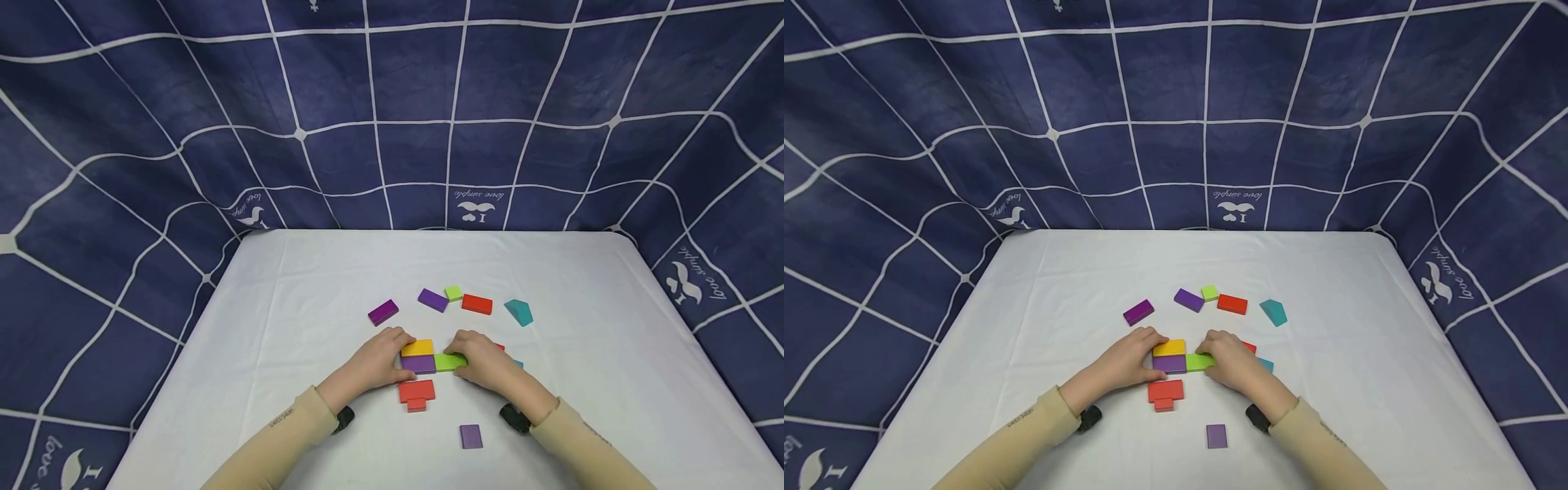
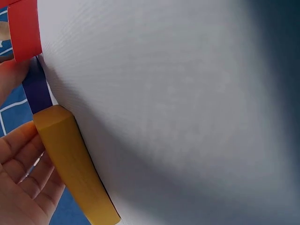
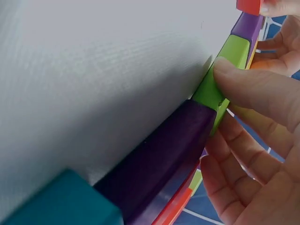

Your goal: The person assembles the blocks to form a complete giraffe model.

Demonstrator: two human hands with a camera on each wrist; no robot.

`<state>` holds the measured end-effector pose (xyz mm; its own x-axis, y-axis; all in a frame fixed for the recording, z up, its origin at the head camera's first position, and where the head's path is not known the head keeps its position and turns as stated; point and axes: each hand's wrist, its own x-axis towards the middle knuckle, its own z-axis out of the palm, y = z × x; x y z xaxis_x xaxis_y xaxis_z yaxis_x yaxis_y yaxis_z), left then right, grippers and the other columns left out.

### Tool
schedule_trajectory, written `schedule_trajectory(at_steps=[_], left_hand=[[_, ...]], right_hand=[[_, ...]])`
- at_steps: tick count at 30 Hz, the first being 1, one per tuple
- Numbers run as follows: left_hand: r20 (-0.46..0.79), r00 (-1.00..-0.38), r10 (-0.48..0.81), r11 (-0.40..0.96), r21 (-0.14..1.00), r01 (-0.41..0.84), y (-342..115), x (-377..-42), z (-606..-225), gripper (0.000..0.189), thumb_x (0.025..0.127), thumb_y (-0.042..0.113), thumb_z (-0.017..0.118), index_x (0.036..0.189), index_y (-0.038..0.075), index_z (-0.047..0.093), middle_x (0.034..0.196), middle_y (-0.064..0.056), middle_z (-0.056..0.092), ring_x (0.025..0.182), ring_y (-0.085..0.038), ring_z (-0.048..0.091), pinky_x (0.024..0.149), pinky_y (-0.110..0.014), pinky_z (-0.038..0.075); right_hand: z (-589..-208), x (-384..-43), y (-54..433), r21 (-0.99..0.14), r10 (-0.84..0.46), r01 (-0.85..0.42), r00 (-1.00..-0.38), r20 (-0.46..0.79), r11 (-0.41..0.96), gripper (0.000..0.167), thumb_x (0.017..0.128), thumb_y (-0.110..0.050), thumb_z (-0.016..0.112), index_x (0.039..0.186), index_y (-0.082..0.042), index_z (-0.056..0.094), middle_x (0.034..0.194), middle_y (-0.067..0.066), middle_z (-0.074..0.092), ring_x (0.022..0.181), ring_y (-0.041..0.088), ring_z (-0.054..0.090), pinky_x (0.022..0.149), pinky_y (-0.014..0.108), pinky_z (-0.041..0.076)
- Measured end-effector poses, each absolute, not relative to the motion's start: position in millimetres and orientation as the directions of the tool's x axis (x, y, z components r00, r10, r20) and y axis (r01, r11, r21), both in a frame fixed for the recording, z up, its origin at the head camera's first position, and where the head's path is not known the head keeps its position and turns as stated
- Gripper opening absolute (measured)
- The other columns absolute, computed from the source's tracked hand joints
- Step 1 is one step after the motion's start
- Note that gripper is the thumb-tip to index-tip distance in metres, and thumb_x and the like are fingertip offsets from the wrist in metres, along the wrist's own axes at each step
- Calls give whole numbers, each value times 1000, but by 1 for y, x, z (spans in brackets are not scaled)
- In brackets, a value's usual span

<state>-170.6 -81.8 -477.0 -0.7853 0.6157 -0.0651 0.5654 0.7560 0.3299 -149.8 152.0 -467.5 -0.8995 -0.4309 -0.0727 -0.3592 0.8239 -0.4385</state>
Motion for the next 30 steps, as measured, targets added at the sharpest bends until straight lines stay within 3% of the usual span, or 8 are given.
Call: schedule_trajectory(at_steps=[12,18,24,30], left_hand=[[-67,-789,610,756,346,555,-84,-169,-478,64,80,46,79,129,9,61,116,-2,62,106,-17,55,101,-31,50],[-58,-789,612,752,353,557,-83,-169,-478,63,81,45,79,129,9,61,116,-3,62,107,-17,55,101,-31,50],[-57,-790,610,754,347,557,-83,-169,-477,63,80,45,79,129,9,62,117,-2,62,106,-17,54,101,-30,50],[-57,-793,607,755,351,553,-83,-168,-477,63,80,45,79,129,9,62,117,-2,62,106,-17,54,102,-31,50]], right_hand=[[-468,-148,155,-445,-450,-397,-893,-16,803,32,78,-15,83,108,-9,75,101,-1,68,97,17,63,89,37,57],[-457,-161,172,-482,-382,-333,-924,-2,810,34,82,-18,80,113,-7,73,106,5,70,93,19,61,88,40,57],[-453,-173,196,-495,-283,-213,-957,-69,842,37,85,-17,77,118,-2,70,111,11,69,101,27,63,91,47,56],[-459,-171,210,-486,-274,-168,-949,-154,857,37,81,-22,81,112,-3,71,104,8,69,98,24,63,91,46,56]])
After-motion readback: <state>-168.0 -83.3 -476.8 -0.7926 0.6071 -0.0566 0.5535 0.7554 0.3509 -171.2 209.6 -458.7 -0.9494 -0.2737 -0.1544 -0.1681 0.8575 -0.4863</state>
